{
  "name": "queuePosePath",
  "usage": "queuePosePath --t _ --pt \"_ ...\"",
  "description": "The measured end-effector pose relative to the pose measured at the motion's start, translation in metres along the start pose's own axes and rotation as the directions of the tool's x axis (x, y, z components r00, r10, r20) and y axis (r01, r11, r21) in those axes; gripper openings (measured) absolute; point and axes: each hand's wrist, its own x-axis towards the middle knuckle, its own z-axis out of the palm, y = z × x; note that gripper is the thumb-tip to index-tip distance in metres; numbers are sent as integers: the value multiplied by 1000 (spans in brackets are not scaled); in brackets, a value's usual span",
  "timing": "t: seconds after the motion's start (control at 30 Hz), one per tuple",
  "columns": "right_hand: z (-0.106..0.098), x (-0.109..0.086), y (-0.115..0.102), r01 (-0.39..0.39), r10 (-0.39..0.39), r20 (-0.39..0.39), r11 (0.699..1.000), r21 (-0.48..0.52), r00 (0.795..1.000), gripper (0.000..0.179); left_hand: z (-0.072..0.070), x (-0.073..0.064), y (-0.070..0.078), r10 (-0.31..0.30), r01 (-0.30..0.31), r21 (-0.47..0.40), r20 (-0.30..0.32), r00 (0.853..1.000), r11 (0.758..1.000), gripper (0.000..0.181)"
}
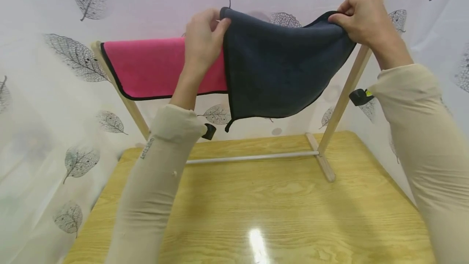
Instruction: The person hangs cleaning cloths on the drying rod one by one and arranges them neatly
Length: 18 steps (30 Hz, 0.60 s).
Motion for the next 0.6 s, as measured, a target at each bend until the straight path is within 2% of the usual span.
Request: queuePosePath --t 0.23,0.33,0.47,0.6 --pt "-3 0 0 42 -38 43 994 -101 998 45 5 0 -2 -16 18 59 -37 999 998 29" --pt "-7 0 3 35 -23 72 986 -163 997 49 6 1 -1 -41 44 99 -34 999 994 29" --pt "-13 1 11 -18 35 83 980 -197 996 54 8 4 2 -94 95 142 -15 995 985 31" --pt "-16 2 20 -51 64 65 982 -180 996 55 7 7 5 -156 146 185 37 987 972 33"
